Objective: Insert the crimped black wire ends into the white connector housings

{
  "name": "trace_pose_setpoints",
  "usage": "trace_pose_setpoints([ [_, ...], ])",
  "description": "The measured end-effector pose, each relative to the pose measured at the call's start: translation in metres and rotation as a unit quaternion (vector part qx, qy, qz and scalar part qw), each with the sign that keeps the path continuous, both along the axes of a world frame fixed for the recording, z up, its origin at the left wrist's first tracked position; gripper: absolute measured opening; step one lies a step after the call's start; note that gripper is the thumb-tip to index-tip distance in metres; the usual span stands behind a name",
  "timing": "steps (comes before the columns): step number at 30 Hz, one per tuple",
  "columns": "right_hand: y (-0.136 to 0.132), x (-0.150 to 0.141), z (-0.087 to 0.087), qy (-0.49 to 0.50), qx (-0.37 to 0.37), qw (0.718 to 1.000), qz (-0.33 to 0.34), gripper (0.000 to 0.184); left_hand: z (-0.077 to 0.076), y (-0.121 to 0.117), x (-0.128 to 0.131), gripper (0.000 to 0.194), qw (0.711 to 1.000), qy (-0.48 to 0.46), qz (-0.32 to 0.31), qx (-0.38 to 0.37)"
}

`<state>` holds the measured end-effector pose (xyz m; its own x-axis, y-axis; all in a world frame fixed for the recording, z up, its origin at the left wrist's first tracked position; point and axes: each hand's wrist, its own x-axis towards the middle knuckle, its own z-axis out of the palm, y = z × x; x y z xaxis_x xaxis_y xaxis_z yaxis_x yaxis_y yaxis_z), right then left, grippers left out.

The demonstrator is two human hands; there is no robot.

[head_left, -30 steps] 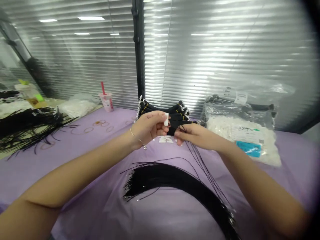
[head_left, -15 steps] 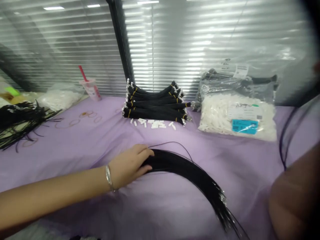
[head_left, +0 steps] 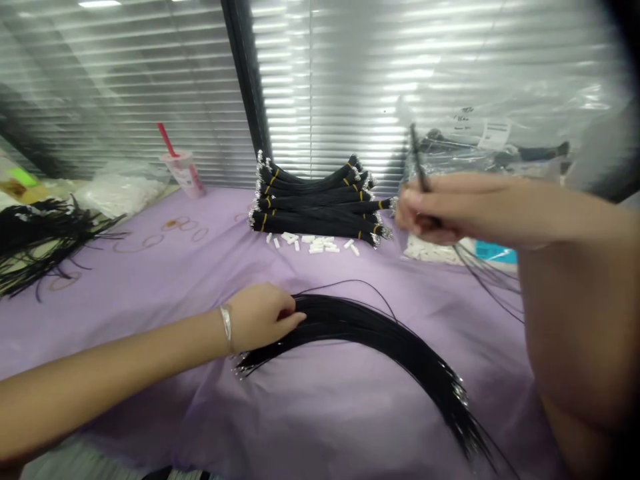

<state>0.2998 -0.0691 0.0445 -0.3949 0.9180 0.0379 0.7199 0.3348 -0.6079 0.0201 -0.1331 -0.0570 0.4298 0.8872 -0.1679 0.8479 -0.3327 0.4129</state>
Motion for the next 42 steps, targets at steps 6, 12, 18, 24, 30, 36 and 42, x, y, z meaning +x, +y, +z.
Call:
trace_pose_setpoints([
  [6, 0.011, -0.055, -0.04, -0.167, -0.273, 0.928, 0.192, 0.044, 0.009, 0.023, -0.018, 0.042, 0.985, -0.143, 0.002, 0.101],
  [12, 0.024, -0.081, -0.07, -0.197, -0.379, 0.885, 0.185, 0.043, -0.021, 0.043, -0.011, 0.025, 0.878, -0.464, 0.007, -0.116],
  [18, 0.035, -0.082, -0.066, -0.213, -0.157, 0.946, 0.189, 0.038, -0.04, 0.047, -0.011, 0.02, 0.775, -0.584, 0.141, -0.194],
  [24, -0.032, -0.118, -0.08, -0.168, 0.269, 0.921, 0.228, 0.017, -0.048, 0.052, -0.017, 0.014, 0.69, -0.626, 0.234, -0.278],
  [30, -0.076, -0.142, -0.118, -0.198, 0.205, 0.851, 0.441, 0.01, -0.051, 0.055, -0.022, 0.017, 0.668, -0.647, 0.236, -0.283],
  [36, -0.061, -0.13, -0.116, -0.057, 0.137, 0.922, 0.357, 0.016, -0.048, 0.05, -0.024, 0.02, 0.682, -0.626, 0.229, -0.302],
  [42, -0.028, -0.115, -0.124, 0.089, 0.073, 0.985, 0.131, 0.01, -0.046, 0.047, -0.023, 0.014, 0.707, -0.597, 0.229, -0.303],
])
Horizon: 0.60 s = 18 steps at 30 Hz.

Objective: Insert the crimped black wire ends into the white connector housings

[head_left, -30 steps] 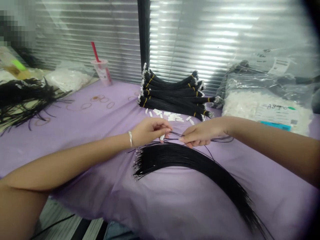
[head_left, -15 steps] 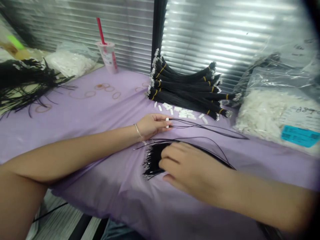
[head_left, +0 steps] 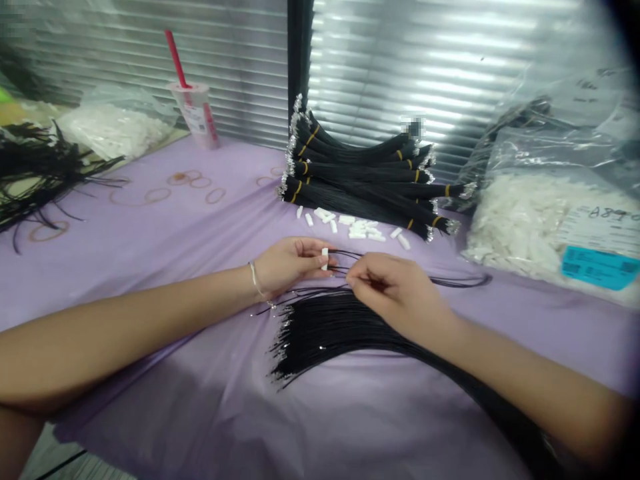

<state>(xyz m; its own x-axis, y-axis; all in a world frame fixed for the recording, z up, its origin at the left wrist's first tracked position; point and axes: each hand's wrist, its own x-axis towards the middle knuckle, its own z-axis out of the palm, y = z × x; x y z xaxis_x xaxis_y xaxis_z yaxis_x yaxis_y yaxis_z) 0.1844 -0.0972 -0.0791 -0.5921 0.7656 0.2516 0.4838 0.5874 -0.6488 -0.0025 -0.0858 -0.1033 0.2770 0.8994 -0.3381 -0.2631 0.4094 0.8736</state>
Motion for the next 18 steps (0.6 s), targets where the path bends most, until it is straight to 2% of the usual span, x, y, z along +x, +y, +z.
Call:
trace_pose_setpoints([
  [2, 0.011, 0.003, -0.01, 0.009, -0.051, 0.998, -0.041, 0.01, 0.001, 0.0, 0.001, 0.013, 1.0, 0.019, -0.005, 0.002],
  [6, 0.02, 0.003, -0.023, 0.03, -0.115, 0.992, -0.049, 0.011, 0.004, 0.0, 0.001, 0.013, 0.999, 0.039, -0.021, 0.008],
  [18, 0.018, -0.003, -0.024, 0.008, -0.143, 0.988, -0.053, 0.01, -0.001, -0.002, 0.001, 0.019, 0.995, 0.087, -0.038, 0.044],
])
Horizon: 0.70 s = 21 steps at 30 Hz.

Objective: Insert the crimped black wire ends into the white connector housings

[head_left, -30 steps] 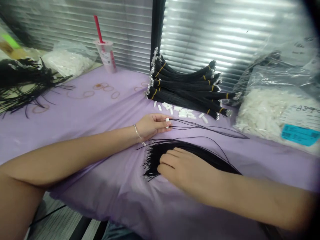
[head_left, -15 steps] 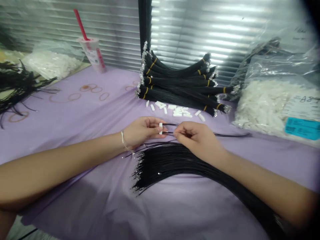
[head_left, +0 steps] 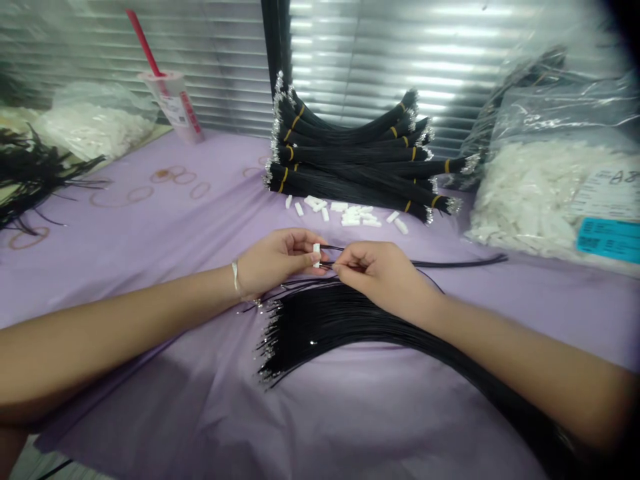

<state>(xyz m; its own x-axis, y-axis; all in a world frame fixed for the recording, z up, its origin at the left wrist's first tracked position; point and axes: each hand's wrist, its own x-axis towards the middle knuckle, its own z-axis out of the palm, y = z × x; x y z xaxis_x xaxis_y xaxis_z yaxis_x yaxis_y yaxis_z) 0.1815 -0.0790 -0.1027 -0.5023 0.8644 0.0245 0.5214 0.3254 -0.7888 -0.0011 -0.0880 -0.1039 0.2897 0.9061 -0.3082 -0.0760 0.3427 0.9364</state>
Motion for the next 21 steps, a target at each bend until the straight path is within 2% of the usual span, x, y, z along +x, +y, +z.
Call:
trace_pose_setpoints([
  [7, 0.0, -0.001, -0.005, -0.026, 0.023, 0.999, 0.027, 0.017, -0.005, 0.001, 0.003, 0.017, 1.0, -0.008, -0.005, 0.026],
  [11, 0.002, 0.0, -0.005, -0.086, 0.061, 0.994, 0.041, 0.018, -0.006, 0.002, 0.004, 0.014, 1.0, -0.02, -0.006, 0.018],
  [13, -0.001, 0.002, -0.002, -0.129, 0.123, 0.983, 0.044, 0.013, -0.006, 0.002, 0.004, 0.014, 1.0, -0.021, 0.008, 0.012],
  [16, -0.012, 0.003, 0.006, -0.156, 0.282, 0.946, 0.044, 0.018, -0.004, 0.002, 0.003, 0.016, 0.999, -0.04, 0.034, 0.002],
  [18, -0.021, 0.002, 0.009, -0.137, 0.325, 0.93, 0.104, 0.022, -0.004, 0.002, 0.002, 0.017, 0.998, -0.055, 0.036, -0.006],
  [21, -0.031, -0.003, 0.008, -0.112, 0.269, 0.925, 0.243, 0.012, -0.003, 0.002, 0.001, 0.016, 0.998, -0.055, 0.031, -0.008],
])
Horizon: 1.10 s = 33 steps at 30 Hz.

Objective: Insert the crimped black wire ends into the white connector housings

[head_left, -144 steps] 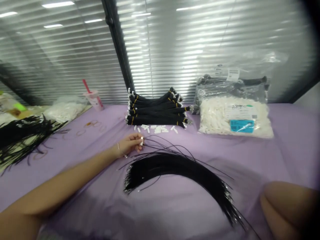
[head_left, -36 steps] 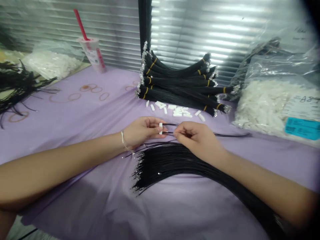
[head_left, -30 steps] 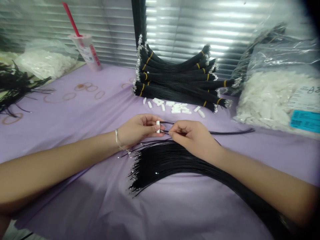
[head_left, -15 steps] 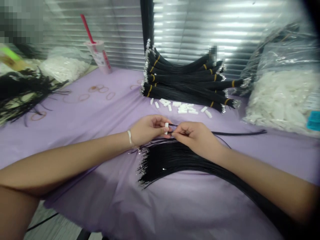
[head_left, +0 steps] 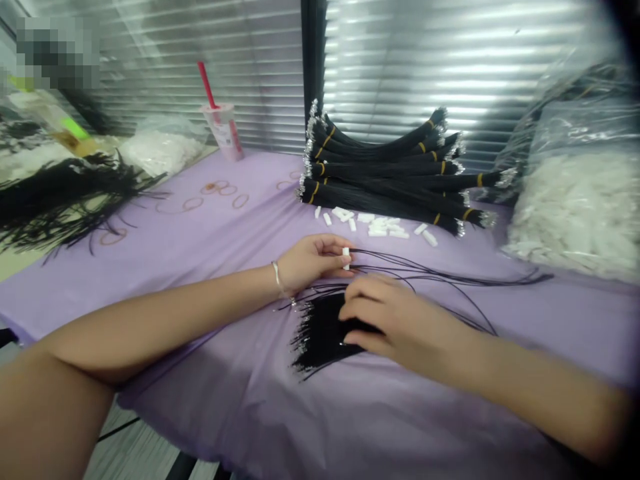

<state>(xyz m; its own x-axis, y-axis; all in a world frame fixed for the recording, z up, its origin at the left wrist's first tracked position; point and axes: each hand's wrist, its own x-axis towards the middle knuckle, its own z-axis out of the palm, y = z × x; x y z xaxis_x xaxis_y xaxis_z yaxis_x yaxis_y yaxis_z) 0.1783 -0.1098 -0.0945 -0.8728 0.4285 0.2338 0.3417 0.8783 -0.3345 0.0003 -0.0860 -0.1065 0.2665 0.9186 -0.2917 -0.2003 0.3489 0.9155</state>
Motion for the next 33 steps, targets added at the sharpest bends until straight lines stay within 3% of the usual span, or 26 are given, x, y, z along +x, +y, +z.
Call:
trace_pose_setpoints([
  [3, -0.0024, -0.0041, -0.0045, 0.003, -0.03, 0.999, 0.036, 0.012, 0.0013, -0.0004, -0.0006, 0.015, 1.0, 0.004, 0.001, 0.002],
  [8, -0.0009, -0.0039, -0.0054, 0.029, -0.068, 0.997, 0.001, 0.014, 0.0013, -0.0006, -0.0019, 0.016, 1.0, 0.003, -0.009, 0.002],
  [11, -0.0019, -0.0046, -0.0045, 0.016, -0.057, 0.998, -0.013, 0.015, 0.0003, 0.0002, -0.0025, 0.017, 1.0, 0.003, -0.011, 0.005],
  [15, -0.0035, -0.0071, -0.0062, 0.022, -0.03, 0.999, 0.017, 0.011, -0.0005, 0.001, -0.0029, 0.017, 1.0, 0.004, -0.018, 0.011],
  [22, -0.0006, -0.0056, -0.0072, 0.035, -0.092, 0.995, 0.012, 0.012, 0.0025, -0.0002, -0.002, 0.016, 1.0, 0.02, -0.019, 0.002],
  [33, -0.0003, -0.0089, -0.0037, 0.01, -0.07, 0.997, 0.01, 0.01, 0.0019, -0.0007, -0.0021, 0.019, 0.998, 0.053, -0.034, 0.023],
])
